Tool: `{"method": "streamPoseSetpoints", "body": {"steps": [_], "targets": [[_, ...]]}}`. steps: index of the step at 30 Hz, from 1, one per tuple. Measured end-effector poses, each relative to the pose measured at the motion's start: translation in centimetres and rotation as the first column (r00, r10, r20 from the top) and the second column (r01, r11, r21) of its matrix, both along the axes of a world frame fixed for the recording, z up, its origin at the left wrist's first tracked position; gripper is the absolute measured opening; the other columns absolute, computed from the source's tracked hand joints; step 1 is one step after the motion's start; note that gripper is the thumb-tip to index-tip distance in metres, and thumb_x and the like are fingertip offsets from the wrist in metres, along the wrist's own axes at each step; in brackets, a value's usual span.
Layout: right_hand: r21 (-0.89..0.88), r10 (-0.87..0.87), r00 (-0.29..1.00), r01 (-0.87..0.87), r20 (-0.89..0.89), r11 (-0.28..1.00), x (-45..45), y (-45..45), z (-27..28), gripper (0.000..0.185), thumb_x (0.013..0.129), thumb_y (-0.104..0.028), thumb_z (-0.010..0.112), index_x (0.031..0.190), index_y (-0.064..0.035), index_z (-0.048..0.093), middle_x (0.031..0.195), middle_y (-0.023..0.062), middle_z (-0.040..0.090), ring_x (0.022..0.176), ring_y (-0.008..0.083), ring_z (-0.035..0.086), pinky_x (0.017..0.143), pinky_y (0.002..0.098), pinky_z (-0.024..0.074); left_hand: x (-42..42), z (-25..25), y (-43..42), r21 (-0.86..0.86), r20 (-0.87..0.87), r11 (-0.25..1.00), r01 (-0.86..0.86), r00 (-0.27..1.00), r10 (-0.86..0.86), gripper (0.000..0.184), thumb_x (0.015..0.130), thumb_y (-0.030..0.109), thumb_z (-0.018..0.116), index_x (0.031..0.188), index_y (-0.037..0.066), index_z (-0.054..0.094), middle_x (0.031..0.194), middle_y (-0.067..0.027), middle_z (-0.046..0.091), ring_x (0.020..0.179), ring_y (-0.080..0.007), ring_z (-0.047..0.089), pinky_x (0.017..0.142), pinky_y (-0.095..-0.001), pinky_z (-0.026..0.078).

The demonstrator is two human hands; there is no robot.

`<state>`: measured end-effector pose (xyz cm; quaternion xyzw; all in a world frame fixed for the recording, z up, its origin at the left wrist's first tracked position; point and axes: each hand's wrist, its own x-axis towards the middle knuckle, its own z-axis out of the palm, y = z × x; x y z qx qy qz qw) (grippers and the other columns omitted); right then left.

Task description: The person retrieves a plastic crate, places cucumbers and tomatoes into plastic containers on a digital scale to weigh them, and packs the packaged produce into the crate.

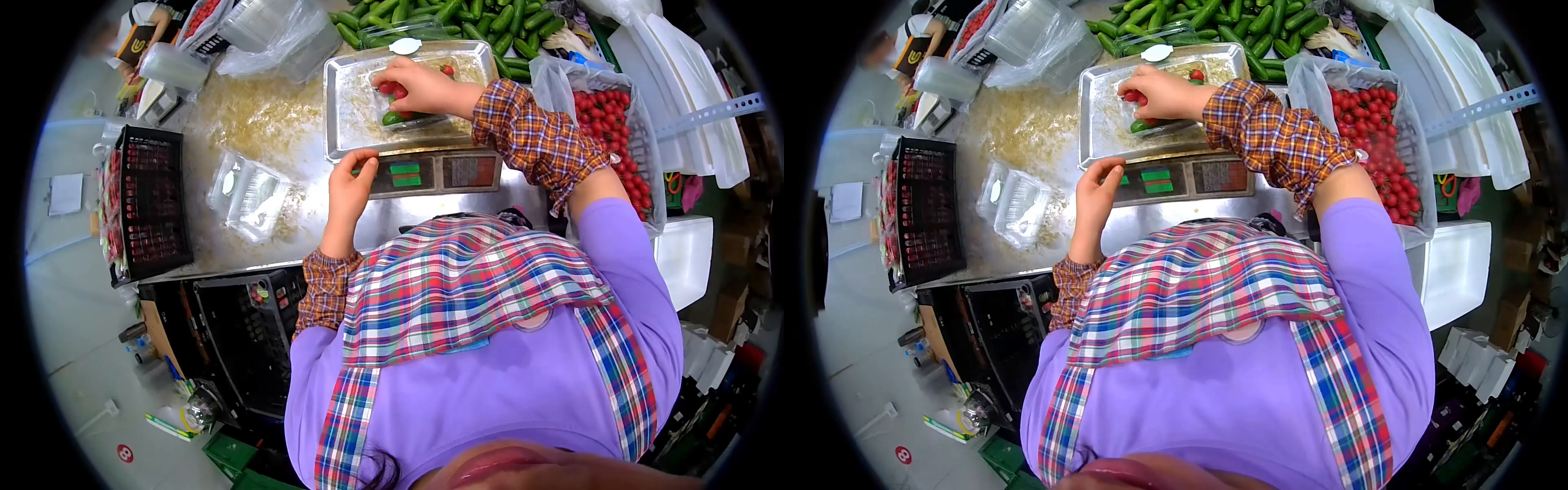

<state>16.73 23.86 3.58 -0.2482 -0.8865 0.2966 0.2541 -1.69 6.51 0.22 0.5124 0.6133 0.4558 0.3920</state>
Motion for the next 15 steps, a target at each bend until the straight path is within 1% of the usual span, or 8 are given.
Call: {"method": "streamPoseSetpoints", "body": {"steps": [2,5,6,9,11,12,13,15], "targets": [[-0.032,0.052,0.998,-0.053,-0.023,0.998,0.2,0.4,0.0,0.044,0.071,-0.008,0.071,0.113,-0.0085,0.059,0.104,0.0092,0.052,0.09,0.0236,0.057,0.08,0.0316,0.0484,0.7,0.6,0.5,0.001,0.01,1.0,0.003,1.0,-0.003,0.019,0.085,0.01,0.062,0.102,0.001,0.064,0.089,-0.005,0.065,0.082,-0.0112,0.058,0.074,-0.0252,0.047],[-0.075,0.102,0.985,-0.092,0.141,0.993,1.9,0.3,0.2,0.05,0.073,-0.005,0.071,0.12,-0.0095,0.055,0.114,0.0093,0.05,0.098,0.0227,0.056,0.084,0.0314,0.0483,1.6,2.2,1.5,0.053,-0.101,0.998,-0.024,0.994,0.029,0.022,0.084,0.01,0.063,0.104,0.002,0.062,0.09,-0.0053,0.064,0.079,-0.0122,0.058,0.073,-0.0252,0.047],[-0.057,0.101,0.987,-0.094,0.127,0.994,2.4,0.1,0.4,0.052,0.073,-0.004,0.07,0.122,-0.0103,0.054,0.116,0.0095,0.05,0.099,0.023,0.056,0.085,0.0319,0.0482,1.6,2.1,2.2,0.068,-0.142,0.997,-0.045,0.988,0.055,0.024,0.081,0.011,0.065,0.103,0.003,0.063,0.092,-0.0083,0.064,0.079,-0.0173,0.059,0.074,-0.0281,0.047],[-0.046,0.092,0.991,-0.087,0.1,0.995,3.9,-0.3,0.5,0.058,0.072,0.001,0.067,0.126,-0.0127,0.052,0.121,0.0104,0.05,0.102,0.0244,0.056,0.087,0.0334,0.0479,2.4,2.6,4.7,0.306,-0.352,0.952,0.034,0.932,0.08,0.025,0.078,0.012,0.067,0.102,0.004,0.063,0.093,-0.0111,0.064,0.082,-0.0225,0.058,0.074,-0.0323,0.047],[-0.087,0.076,0.992,-0.068,0.098,0.994,4.6,0.1,0.5,0.062,0.071,0.004,0.064,0.128,-0.0141,0.05,0.124,0.0111,0.049,0.104,0.0259,0.055,0.088,0.0342,0.0476,3.4,2.4,7.2,0.385,-0.455,0.913,0.13,0.888,0.065,0.031,0.076,0.017,0.071,0.103,0.005,0.062,0.095,-0.0126,0.064,0.086,-0.0277,0.058,0.078,-0.0376,0.045],[-0.006,0.031,0.992,-0.03,0.124,1.0,5.0,0.1,0.4,0.063,0.071,0.002,0.064,0.129,-0.0127,0.049,0.115,0.0122,0.052,0.105,0.0284,0.055,0.09,0.0361,0.0472,4.2,2.3,8.2,0.433,-0.525,0.882,0.184,0.847,0.081,0.033,0.075,0.019,0.071,0.104,0.005,0.062,0.096,-0.0123,0.064,0.087,-0.0285,0.058,0.079,-0.038,0.045],[0.018,0.01,0.994,-0.013,0.113,1.0,5.3,0.1,0.3,0.063,0.07,0.003,0.063,0.129,-0.0129,0.049,0.116,0.0128,0.053,0.105,0.0289,0.055,0.089,0.0365,0.0475,4.8,2.2,9.1,0.475,-0.589,0.847,0.24,0.801,0.103,0.036,0.075,0.02,0.072,0.106,0.006,0.062,0.096,-0.0119,0.064,0.087,-0.0294,0.058,0.079,-0.0384,0.044],[0.063,-0.029,0.996,0.023,0.09,0.998,5.7,0.2,0.1,0.063,0.07,0.004,0.062,0.13,-0.0131,0.048,0.116,0.0139,0.053,0.105,0.03,0.055,0.087,0.0372,0.048,5.7,1.8,10.5,0.47,-0.636,0.852,0.229,0.757,0.147,0.041,0.073,0.023,0.074,0.108,0.005,0.06,0.097,-0.0119,0.064,0.088,-0.0317,0.057,0.081,-0.0393,0.043]]}}
